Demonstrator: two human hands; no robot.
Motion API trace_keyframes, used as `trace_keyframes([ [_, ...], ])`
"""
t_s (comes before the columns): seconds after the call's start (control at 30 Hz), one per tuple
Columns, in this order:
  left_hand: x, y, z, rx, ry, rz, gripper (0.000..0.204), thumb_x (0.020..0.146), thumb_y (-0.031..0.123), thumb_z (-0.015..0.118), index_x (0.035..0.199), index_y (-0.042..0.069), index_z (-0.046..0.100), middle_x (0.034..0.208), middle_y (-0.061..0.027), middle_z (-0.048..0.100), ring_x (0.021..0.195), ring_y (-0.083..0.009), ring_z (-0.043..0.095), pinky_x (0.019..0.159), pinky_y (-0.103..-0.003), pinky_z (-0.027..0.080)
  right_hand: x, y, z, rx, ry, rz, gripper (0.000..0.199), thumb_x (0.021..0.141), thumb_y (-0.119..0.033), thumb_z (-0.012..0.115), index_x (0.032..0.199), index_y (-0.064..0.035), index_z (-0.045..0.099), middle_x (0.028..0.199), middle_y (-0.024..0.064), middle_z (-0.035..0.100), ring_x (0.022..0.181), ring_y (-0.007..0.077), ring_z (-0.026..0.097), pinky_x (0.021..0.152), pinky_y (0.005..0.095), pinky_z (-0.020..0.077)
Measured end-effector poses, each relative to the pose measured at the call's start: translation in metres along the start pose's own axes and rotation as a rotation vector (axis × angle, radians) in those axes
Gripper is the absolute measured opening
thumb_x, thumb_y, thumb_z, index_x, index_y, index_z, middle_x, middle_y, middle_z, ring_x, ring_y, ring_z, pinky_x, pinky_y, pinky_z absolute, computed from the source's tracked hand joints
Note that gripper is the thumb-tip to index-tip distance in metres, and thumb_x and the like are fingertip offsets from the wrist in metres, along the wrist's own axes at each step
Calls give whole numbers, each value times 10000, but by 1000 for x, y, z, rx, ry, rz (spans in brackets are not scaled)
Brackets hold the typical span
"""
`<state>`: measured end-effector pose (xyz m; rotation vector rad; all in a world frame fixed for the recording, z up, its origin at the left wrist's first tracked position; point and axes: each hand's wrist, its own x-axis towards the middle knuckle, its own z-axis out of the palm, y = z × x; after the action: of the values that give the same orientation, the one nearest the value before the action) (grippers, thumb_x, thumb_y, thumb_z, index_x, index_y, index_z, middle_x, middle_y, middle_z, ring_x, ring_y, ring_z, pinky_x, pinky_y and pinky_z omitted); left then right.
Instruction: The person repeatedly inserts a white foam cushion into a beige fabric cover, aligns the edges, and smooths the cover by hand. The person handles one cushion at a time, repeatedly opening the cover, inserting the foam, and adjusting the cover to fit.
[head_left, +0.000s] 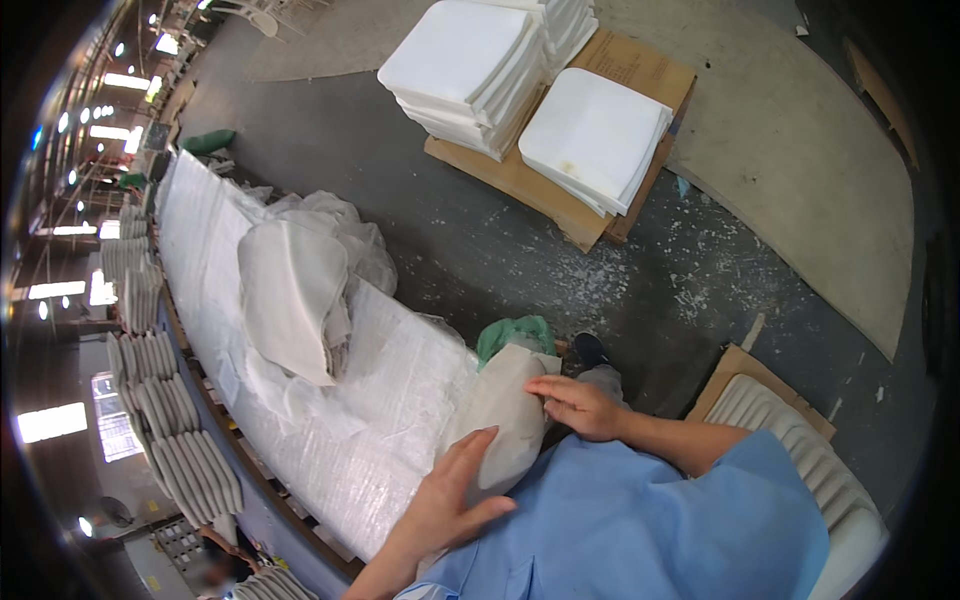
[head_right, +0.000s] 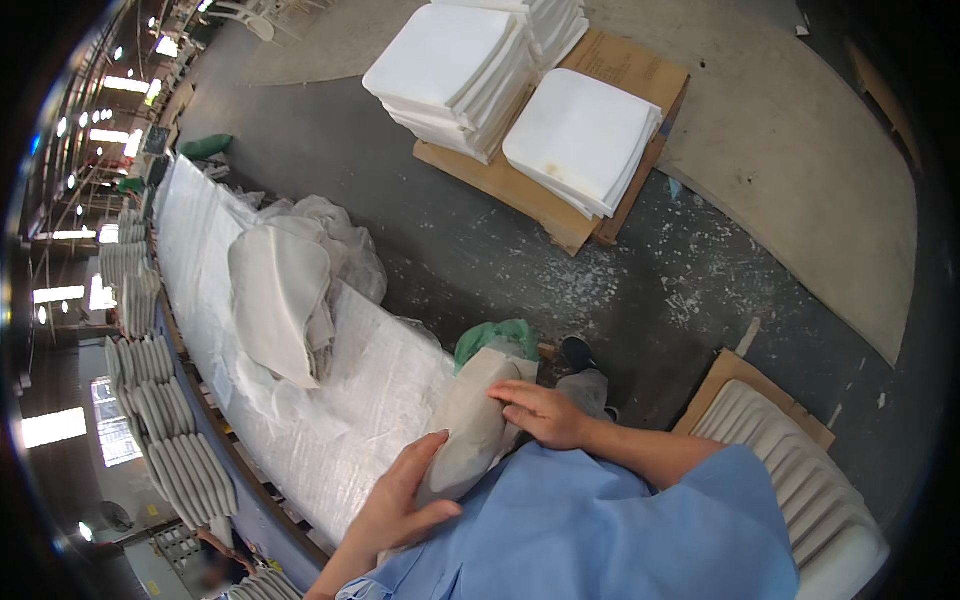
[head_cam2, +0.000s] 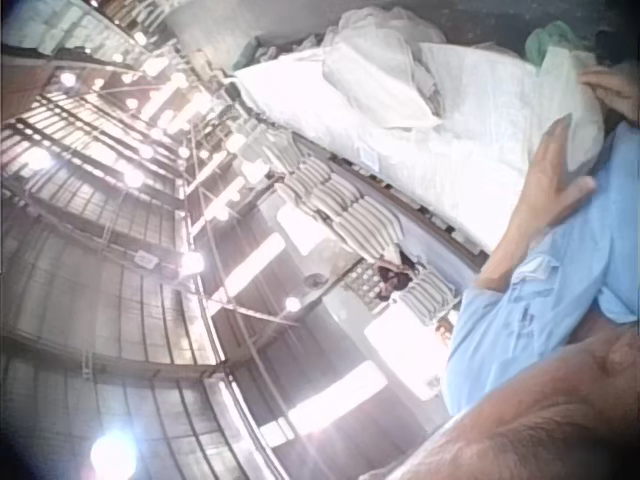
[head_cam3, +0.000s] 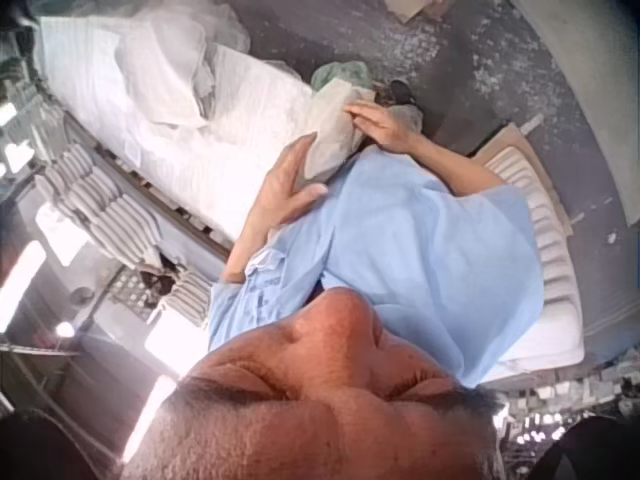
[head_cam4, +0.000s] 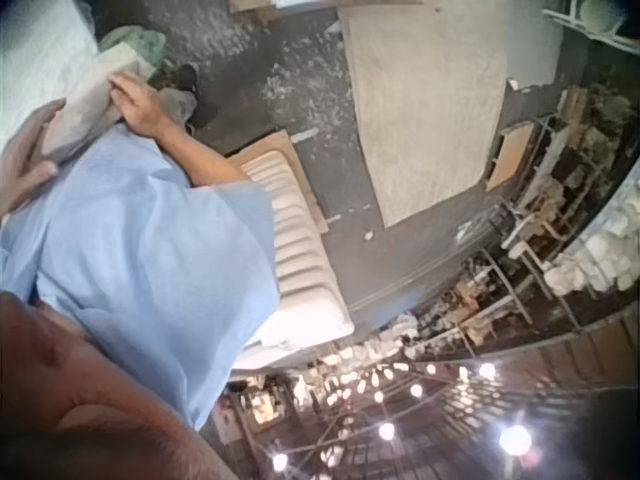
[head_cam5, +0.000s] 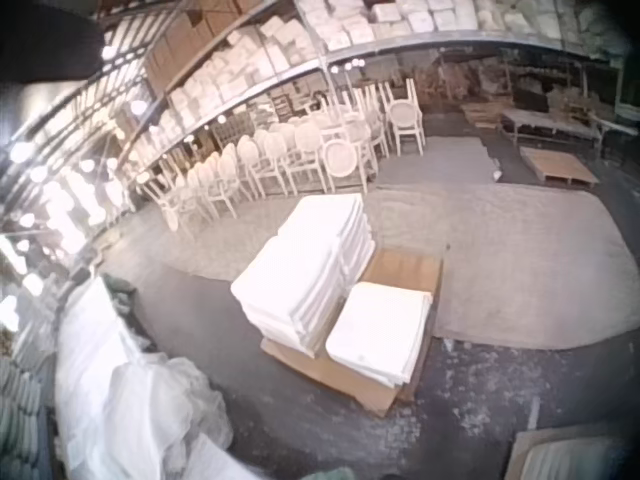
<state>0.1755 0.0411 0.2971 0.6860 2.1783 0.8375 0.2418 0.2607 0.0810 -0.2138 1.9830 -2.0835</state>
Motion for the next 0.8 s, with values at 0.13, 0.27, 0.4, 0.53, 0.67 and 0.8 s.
trace_keyframes([
  [0.13,15,9,25,407,132,-152,736,811,350,797,1376,-11,493,1297,-230,591,1108,-386,641,904,-433,540,7,-21,11,96,-20,-13,465,1007,-208,550,1426,-9,519,1482,173,505,1420,300,433,1158,363,356],
  [0.27,22,2,32,472,201,-123,640,818,307,781,1313,-15,533,1216,-206,647,1022,-369,682,835,-413,564,8,-37,29,66,-28,-283,614,1014,-306,568,1523,-19,382,1562,173,403,1484,342,318,1195,467,282],
  [0.4,19,-1,32,463,221,-163,564,854,281,732,1308,1,548,1172,-209,669,997,-376,692,828,-429,564,6,-42,47,39,7,-411,717,1031,-388,529,1586,-36,241,1626,168,289,1518,370,223,1215,534,189],
  [0.53,21,-3,28,415,199,-228,517,901,270,679,1326,7,549,1183,-226,667,1003,-384,692,839,-428,560,11,-11,61,166,124,-380,686,1055,-387,463,1582,-14,231,1633,172,263,1521,364,213,1235,489,151],
  [0.67,23,-2,14,228,57,-313,573,950,329,634,1397,-4,501,1238,-250,645,1094,-367,677,923,-401,531,4,29,61,138,186,-113,646,1064,-351,438,1573,-2,248,1629,182,269,1523,337,216,1243,436,150],
  [0.8,35,-24,0,-86,-173,-241,638,988,383,596,1471,2,429,1352,-237,597,1247,-323,600,1034,-374,462,18,98,69,77,386,276,594,1049,-346,457,1512,17,373,1517,236,435,1432,360,393,1189,404,295],
])
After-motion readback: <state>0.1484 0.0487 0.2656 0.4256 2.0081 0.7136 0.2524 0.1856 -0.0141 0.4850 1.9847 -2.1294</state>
